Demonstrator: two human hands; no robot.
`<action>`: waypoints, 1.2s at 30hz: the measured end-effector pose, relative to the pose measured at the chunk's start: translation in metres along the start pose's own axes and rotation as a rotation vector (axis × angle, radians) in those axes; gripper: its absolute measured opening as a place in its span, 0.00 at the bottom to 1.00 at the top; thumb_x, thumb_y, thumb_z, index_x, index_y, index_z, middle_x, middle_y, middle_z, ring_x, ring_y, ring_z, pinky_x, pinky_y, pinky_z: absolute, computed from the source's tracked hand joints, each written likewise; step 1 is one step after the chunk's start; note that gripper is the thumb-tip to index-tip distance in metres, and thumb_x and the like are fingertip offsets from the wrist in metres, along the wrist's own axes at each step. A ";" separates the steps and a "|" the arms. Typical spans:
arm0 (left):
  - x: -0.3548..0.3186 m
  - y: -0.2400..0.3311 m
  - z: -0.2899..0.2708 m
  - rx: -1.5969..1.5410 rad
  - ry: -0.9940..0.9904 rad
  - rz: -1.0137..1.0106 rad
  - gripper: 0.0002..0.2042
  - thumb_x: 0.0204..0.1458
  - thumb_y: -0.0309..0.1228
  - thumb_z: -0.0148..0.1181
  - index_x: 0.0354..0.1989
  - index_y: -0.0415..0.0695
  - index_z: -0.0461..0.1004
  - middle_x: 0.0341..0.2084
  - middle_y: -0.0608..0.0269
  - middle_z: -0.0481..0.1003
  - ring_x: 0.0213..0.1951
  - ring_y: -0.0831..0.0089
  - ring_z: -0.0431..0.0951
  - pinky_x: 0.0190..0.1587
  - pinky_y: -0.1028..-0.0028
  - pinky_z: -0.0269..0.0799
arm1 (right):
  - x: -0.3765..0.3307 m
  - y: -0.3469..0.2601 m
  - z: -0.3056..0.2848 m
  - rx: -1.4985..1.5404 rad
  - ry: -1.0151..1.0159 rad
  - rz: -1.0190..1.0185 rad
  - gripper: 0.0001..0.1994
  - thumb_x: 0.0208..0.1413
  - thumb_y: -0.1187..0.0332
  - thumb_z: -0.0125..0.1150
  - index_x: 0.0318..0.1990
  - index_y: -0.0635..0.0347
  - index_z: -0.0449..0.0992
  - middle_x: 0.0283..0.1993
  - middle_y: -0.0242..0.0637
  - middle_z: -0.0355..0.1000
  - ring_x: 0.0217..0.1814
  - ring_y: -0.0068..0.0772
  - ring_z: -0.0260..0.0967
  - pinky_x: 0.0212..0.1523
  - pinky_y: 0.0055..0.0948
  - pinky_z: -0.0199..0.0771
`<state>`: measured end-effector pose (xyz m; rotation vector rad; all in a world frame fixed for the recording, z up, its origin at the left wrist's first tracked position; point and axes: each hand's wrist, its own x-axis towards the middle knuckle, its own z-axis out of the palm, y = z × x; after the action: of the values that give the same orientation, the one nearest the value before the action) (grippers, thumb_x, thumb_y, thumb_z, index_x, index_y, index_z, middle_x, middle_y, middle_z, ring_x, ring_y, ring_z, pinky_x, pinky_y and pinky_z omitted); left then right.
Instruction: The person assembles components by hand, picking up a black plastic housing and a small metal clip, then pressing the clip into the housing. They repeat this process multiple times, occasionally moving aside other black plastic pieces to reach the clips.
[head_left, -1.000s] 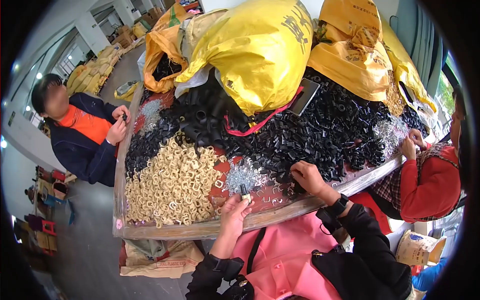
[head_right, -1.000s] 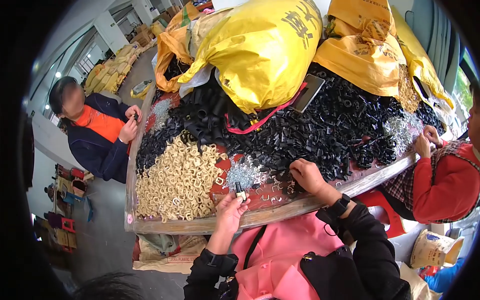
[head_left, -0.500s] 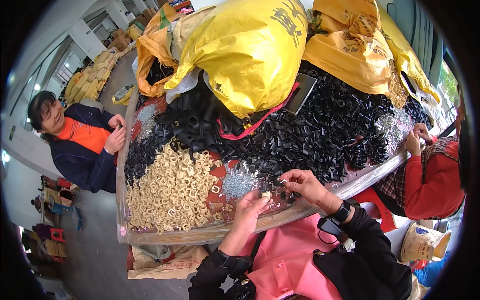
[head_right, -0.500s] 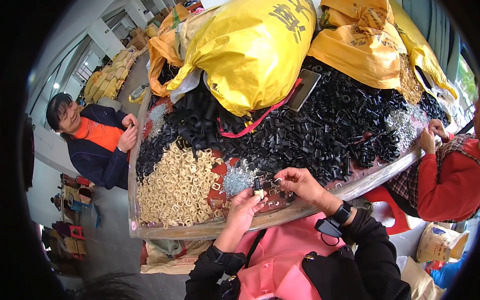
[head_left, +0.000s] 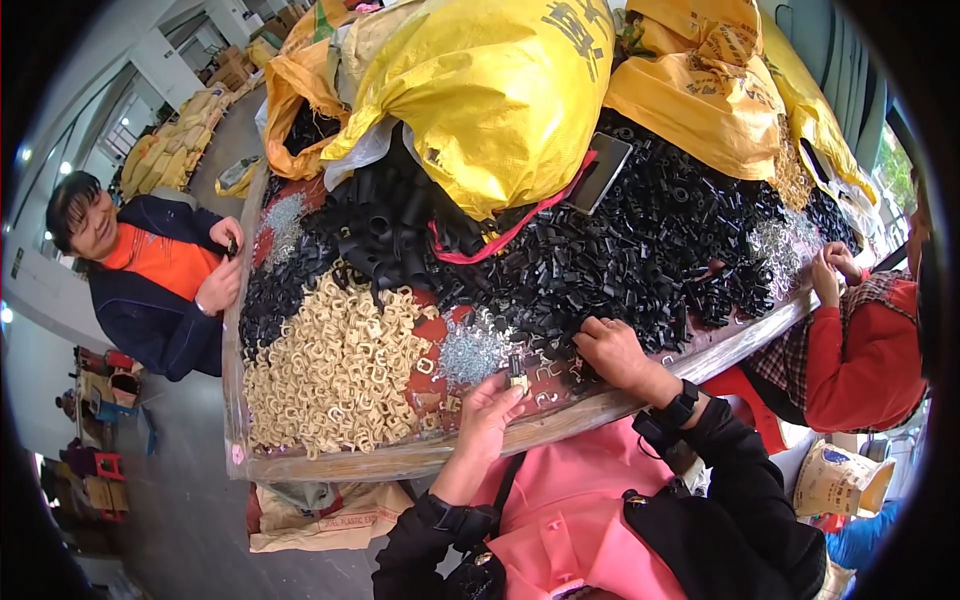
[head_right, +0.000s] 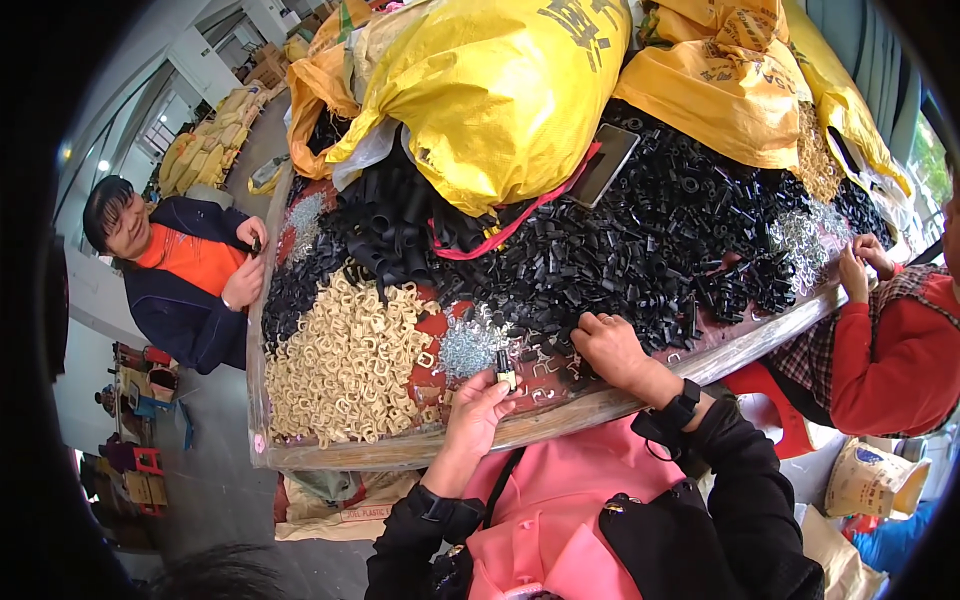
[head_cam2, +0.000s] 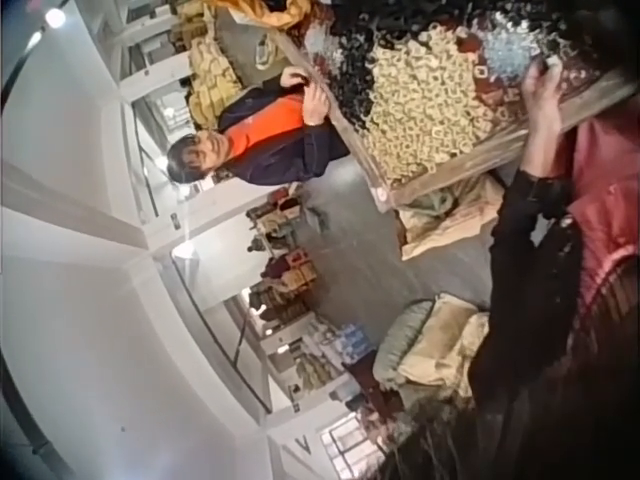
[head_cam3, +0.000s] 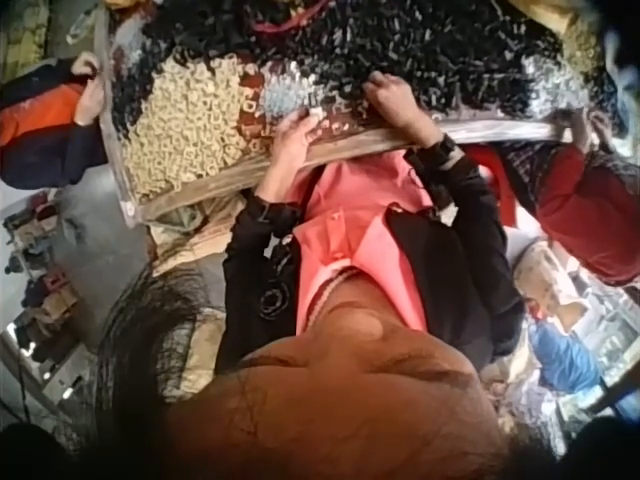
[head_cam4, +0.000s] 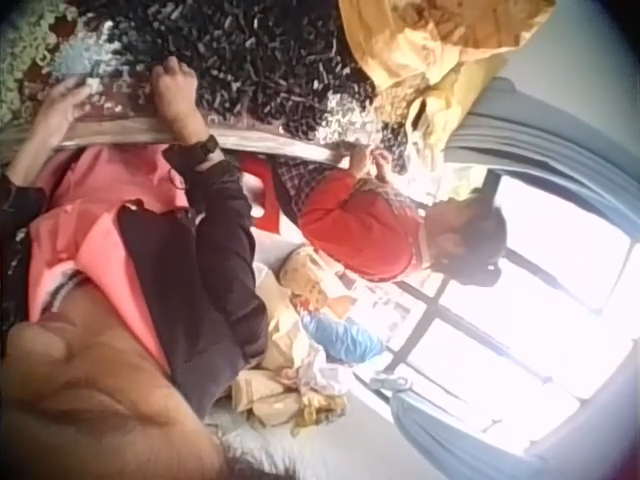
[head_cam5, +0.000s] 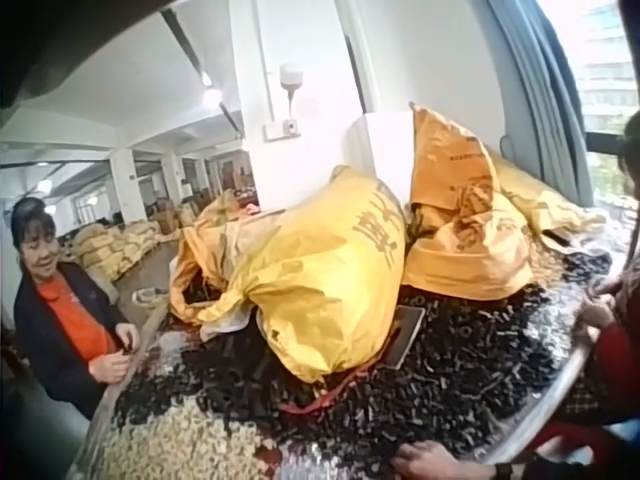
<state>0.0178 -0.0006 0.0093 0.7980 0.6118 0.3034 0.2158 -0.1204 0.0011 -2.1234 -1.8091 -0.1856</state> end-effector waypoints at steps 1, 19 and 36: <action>-0.001 0.000 0.000 -0.003 0.007 0.000 0.09 0.47 0.23 0.51 0.38 0.38 0.67 0.33 0.57 0.72 0.33 0.74 0.74 0.32 0.82 0.70 | -0.001 0.001 0.003 -0.002 0.001 -0.003 0.05 0.37 0.73 0.53 0.26 0.58 0.69 0.28 0.36 0.63 0.23 0.40 0.64 0.24 0.33 0.66; -0.008 0.000 0.012 -0.028 -0.104 -0.025 0.12 0.45 0.23 0.54 0.40 0.39 0.67 0.33 0.59 0.73 0.34 0.74 0.74 0.34 0.81 0.70 | 0.007 -0.043 -0.031 1.631 -0.127 0.556 0.04 0.51 0.73 0.51 0.34 0.62 0.67 0.24 0.27 0.67 0.21 0.14 0.63 0.22 0.13 0.65; -0.011 -0.007 0.016 -0.091 -0.049 0.056 0.10 0.46 0.23 0.53 0.38 0.40 0.67 0.33 0.63 0.71 0.34 0.75 0.73 0.37 0.78 0.71 | 0.008 -0.083 -0.022 0.817 0.267 0.152 0.06 0.52 0.75 0.48 0.37 0.63 0.67 0.28 0.28 0.66 0.24 0.15 0.62 0.24 0.15 0.66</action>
<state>0.0189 -0.0191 0.0172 0.7338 0.5273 0.3591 0.1387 -0.1096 0.0390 -1.5417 -1.2509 0.2587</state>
